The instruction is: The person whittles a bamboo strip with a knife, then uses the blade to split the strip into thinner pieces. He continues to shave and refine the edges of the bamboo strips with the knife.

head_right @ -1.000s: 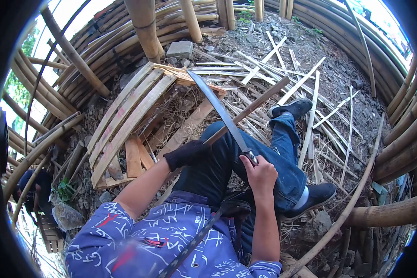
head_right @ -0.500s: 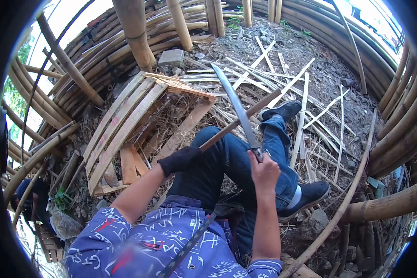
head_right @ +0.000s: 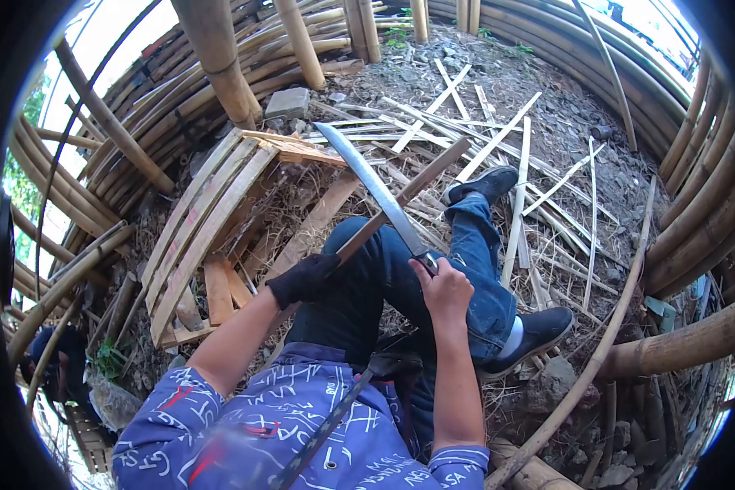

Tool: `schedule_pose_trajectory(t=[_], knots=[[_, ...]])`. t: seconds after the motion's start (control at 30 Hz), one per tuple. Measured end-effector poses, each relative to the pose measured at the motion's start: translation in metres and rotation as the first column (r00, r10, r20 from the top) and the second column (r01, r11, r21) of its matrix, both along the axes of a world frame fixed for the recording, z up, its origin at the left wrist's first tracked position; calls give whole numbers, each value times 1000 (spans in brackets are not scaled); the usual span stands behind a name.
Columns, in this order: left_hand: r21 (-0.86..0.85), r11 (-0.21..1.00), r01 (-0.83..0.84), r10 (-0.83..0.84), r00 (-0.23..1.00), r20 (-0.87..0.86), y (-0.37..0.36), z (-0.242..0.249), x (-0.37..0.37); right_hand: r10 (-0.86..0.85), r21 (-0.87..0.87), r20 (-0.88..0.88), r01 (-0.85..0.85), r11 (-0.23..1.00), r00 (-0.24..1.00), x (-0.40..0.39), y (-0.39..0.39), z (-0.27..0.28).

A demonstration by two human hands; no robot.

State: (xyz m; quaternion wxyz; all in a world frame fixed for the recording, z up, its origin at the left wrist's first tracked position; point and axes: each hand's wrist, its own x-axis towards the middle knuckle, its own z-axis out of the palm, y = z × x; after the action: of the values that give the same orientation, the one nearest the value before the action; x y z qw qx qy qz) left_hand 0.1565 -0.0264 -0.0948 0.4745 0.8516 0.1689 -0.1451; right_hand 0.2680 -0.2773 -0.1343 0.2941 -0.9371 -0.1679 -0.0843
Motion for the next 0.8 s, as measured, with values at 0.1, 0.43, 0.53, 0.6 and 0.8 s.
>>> schedule_pose_trajectory(t=[0.1,0.43,0.53,0.6,0.8], knots=[[-18,1000,-22,22,999,-33,2,-6,1,9,3,-18,-8,1000,1000,2,-2,0],[-152,967,-204,189,976,-109,3,-11,1,39,21,-3,-39,999,999,3,2,2],[-78,997,-16,20,998,57,1,-7,-2,22,25,-70,-20,999,997,0,1,5],[-112,990,-85,87,996,13,-2,0,-1,0,9,-61,1,1000,998,-2,1,5],[-58,995,-85,86,996,18,-12,26,-18,16,-42,-38,-18,999,999,-2,3,-1]])
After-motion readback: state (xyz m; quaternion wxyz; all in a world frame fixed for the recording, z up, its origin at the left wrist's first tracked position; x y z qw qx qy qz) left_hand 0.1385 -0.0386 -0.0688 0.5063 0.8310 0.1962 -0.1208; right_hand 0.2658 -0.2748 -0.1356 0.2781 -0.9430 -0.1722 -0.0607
